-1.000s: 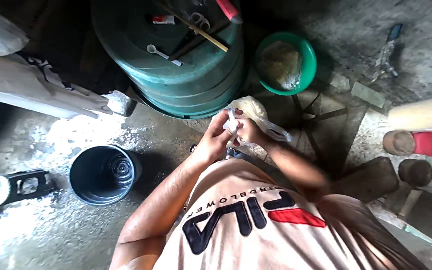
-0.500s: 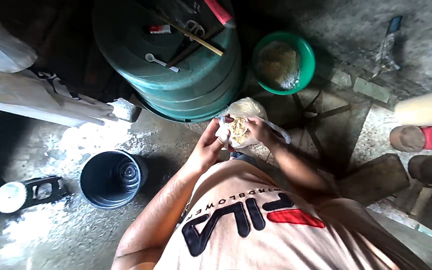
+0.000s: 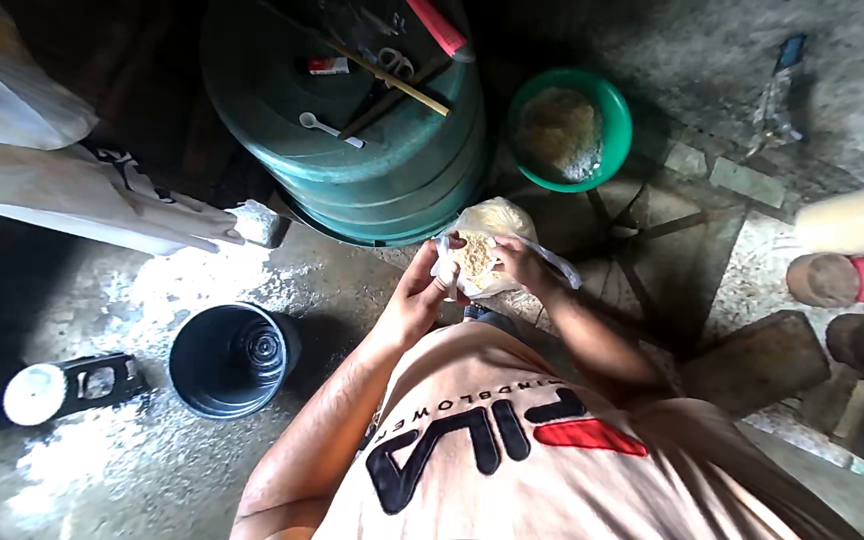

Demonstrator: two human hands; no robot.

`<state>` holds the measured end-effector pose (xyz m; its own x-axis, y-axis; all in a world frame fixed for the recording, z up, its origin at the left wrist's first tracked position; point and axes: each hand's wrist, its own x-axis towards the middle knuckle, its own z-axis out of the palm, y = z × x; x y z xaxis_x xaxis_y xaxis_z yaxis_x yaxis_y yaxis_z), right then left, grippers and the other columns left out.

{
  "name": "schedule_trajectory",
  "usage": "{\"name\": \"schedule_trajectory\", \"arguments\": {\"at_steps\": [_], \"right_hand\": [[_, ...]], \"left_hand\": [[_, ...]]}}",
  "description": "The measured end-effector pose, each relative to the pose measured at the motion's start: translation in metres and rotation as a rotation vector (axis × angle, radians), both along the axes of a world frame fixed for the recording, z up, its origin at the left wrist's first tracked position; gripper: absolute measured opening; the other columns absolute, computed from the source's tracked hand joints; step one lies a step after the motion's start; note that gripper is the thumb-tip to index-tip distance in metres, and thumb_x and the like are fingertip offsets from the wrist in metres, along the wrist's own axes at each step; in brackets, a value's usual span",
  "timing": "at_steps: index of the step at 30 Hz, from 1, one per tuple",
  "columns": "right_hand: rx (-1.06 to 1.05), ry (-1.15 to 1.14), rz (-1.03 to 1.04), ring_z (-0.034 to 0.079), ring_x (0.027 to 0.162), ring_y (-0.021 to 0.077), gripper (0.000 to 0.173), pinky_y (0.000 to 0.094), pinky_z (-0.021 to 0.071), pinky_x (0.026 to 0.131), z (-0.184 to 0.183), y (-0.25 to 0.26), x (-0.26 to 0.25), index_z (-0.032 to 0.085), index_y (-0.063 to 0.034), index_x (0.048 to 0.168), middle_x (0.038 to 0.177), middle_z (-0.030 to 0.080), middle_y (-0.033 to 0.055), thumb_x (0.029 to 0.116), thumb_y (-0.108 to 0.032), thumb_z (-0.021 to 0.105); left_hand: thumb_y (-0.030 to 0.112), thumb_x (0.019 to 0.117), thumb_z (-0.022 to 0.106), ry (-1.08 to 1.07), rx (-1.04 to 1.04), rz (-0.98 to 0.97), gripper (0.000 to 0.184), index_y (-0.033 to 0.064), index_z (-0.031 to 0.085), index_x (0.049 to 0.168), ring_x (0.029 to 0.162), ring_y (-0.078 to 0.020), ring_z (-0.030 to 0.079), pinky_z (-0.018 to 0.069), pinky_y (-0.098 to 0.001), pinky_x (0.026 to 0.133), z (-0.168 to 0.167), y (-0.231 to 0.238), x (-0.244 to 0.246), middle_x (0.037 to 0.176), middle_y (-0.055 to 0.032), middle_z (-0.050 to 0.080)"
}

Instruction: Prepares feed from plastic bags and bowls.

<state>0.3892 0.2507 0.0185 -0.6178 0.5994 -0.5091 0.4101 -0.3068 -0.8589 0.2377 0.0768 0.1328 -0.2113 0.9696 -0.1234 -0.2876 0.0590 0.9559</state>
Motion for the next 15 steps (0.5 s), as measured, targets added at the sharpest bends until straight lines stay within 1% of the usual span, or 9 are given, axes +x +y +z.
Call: {"name": "schedule_trajectory", "arguments": {"at_steps": [2,4,6,8,12,15], "right_hand": [[0.023,-0.018,-0.031,0.067,0.111,0.0259,0.039,0.0445,0.0568,0.095,0.0007,0.0008,-0.0002,0.057,0.0035,0.138,0.129,0.063,0.0228,0.1069,-0.018,0.05],[0.031,-0.018,-0.032,0.067,0.111,0.0254,0.038,0.0436,0.0577,0.094,0.0017,0.0017,-0.0006,0.057,0.0033,0.137,0.129,0.063,0.0222,0.1065,-0.018,0.052],[0.034,-0.022,-0.002,0.067,0.113,0.0262,0.041,0.0437,0.0579,0.095,0.001,0.0023,0.0006,0.056,0.0016,0.141,0.133,0.062,0.0221,0.1043,-0.016,0.055],[0.034,-0.016,-0.008,0.068,0.112,0.0257,0.042,0.0426,0.0585,0.094,0.0008,0.0029,0.0009,0.055,0.0019,0.142,0.134,0.061,0.0222,0.1038,-0.015,0.056],[0.002,0.036,-0.069,0.067,0.109,0.0229,0.039,0.0401,0.0591,0.091,0.0044,0.0044,0.0033,0.054,0.0019,0.141,0.132,0.061,0.0207,0.105,-0.013,0.055],[-0.044,0.097,-0.115,0.068,0.104,0.0199,0.036,0.0388,0.0599,0.089,0.0071,0.0074,0.0059,0.054,0.0004,0.14,0.127,0.063,0.0165,0.1072,-0.013,0.05]], "left_hand": [[0.021,0.1064,0.05,-0.001,0.004,0.003,0.036,0.0152,0.047,0.142,0.093,-0.0156,0.068,0.0627,-0.033,0.075,-0.0003,-0.0004,0.0007,0.143,-0.0054,0.052],[0.023,0.1065,0.05,-0.015,0.002,0.009,0.037,0.0151,0.047,0.142,0.095,-0.0162,0.069,0.0631,-0.0338,0.076,-0.0006,-0.0012,0.002,0.144,-0.0056,0.052],[0.024,0.1065,0.051,-0.026,-0.003,0.01,0.037,0.0155,0.048,0.142,0.095,-0.0164,0.069,0.0632,-0.0341,0.076,0.0007,-0.0012,0.0031,0.145,-0.0055,0.052],[0.024,0.1062,0.051,-0.02,0.005,0.013,0.035,0.0162,0.048,0.141,0.093,-0.0158,0.069,0.0627,-0.0335,0.075,-0.0011,-0.001,0.0019,0.144,-0.0051,0.052],[0.024,0.1071,0.049,0.016,0.017,0.024,0.035,0.0177,0.048,0.141,0.09,-0.0131,0.068,0.0621,-0.0315,0.073,-0.0048,-0.0026,0.0002,0.146,-0.0037,0.051],[0.028,0.1068,0.05,0.027,0.03,0.049,0.036,0.0173,0.048,0.141,0.09,-0.0148,0.069,0.0623,-0.0323,0.072,-0.0069,-0.0029,-0.0007,0.147,-0.0044,0.05]]}}
